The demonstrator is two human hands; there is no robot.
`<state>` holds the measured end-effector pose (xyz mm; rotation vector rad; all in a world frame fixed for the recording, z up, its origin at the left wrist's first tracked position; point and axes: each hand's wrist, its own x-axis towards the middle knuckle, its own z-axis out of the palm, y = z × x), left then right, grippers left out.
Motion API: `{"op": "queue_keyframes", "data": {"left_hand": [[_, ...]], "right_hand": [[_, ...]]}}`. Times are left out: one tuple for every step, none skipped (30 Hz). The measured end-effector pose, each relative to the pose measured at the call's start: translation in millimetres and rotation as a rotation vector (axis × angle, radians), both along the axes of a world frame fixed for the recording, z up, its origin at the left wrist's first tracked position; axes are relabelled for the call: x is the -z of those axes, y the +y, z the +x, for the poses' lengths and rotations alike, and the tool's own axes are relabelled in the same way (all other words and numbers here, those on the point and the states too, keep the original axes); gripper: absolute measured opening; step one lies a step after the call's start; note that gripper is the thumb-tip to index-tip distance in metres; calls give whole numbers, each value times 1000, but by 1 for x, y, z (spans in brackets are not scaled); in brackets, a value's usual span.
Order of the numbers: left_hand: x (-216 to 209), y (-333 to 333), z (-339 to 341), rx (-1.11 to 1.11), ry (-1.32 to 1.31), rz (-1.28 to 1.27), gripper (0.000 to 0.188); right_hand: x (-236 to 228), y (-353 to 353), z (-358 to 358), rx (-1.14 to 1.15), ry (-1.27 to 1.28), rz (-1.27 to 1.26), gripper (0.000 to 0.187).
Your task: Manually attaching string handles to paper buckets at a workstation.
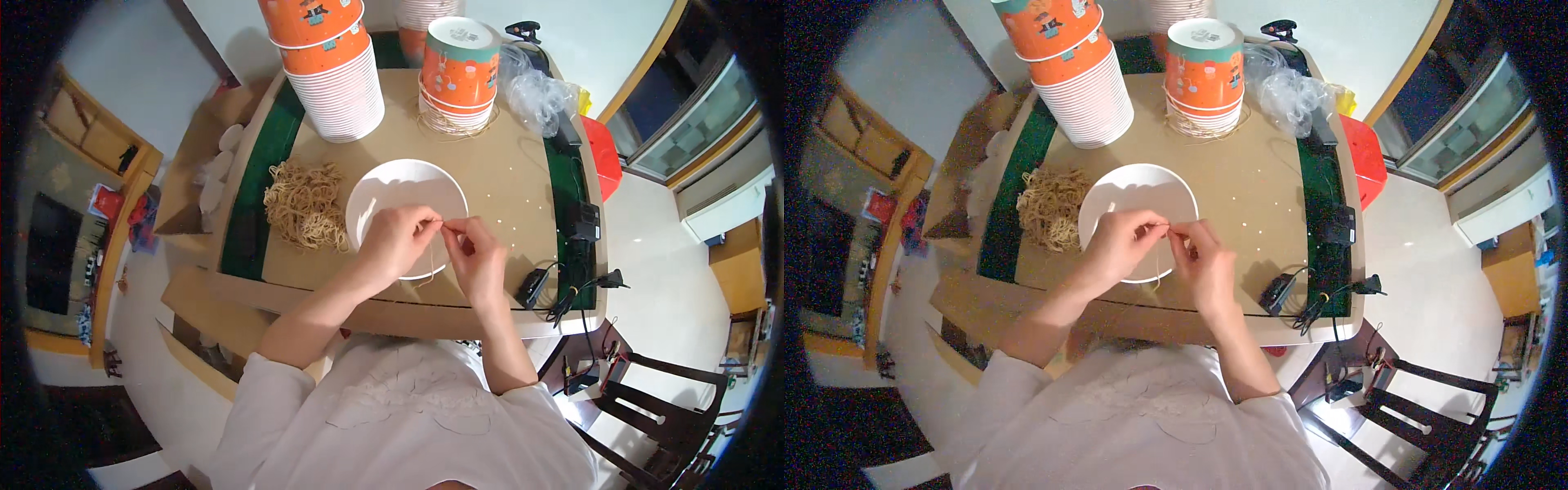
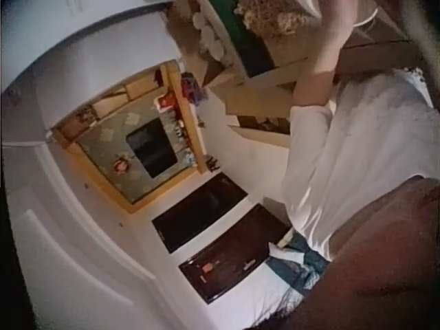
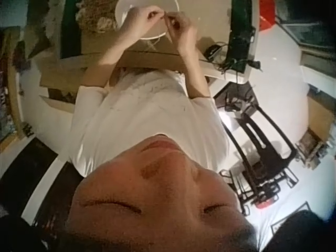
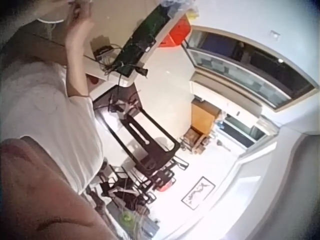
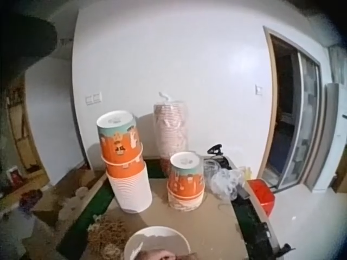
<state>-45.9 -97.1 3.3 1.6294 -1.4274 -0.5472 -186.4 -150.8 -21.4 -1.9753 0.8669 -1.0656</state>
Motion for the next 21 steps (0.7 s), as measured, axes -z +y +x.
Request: {"op": "queue_keyframes", "data": {"left_hand": [[2,0,-2,-12,-111,-19,12],[3,0,-3,-25,-222,-40,10],[5,1,-4,-28,-195,-31,8],[8,2,-3,-29,-200,-36,8],[11,3,-1,-92,-208,-77,8],[11,5,2,-156,-215,-118,9],[4,5,12,-245,-98,-154,7],[-2,2,30,-264,10,-118,6],[-10,6,36,-286,-88,-94,6],[-11,8,33,-233,-58,-124,9],[-13,5,30,-176,-29,-157,12],[-21,7,27,-110,-25,70,36],[-19,5,27,-39,-124,-64,45],[-19,3,23,32,-223,-198,55],[-22,5,19,119,-136,-101,67],[-20,4,15,122,-131,-100,67],[-17,2,12,142,-166,-134,64],[-14,0,10,161,-201,-167,61],[-11,-4,11,148,-250,-219,43],[-7,-4,14,145,-250,-217,43],[-4,-2,18,128,-216,-173,33]], "right_hand": [[0,-1,-1,1,-4,-4,9],[2,-3,-1,-6,0,-11,9],[3,-4,-2,-12,3,-20,8],[5,-5,-3,-12,-1,-24,8],[6,-5,-3,-16,-7,-56,7],[6,-6,-5,-19,-12,-87,5],[7,-9,-8,28,-34,-49,5],[8,-11,-12,75,-57,-12,4],[11,-12,-12,59,-115,-56,5],[6,-6,-8,29,-128,5,5],[-4,-2,-2,3,-143,63,5],[-9,1,0,31,-156,62,4],[-10,1,0,33,-159,54,4],[-10,1,0,23,-130,108,4],[-10,0,1,14,-100,163,5],[-8,0,0,18,-96,165,5],[-4,0,1,-3,-119,158,5],[0,0,1,-24,-141,153,5],[1,0,1,-28,-140,154,5],[3,-1,0,-47,-169,196,5],[5,-1,0,-67,-198,238,6]]}}
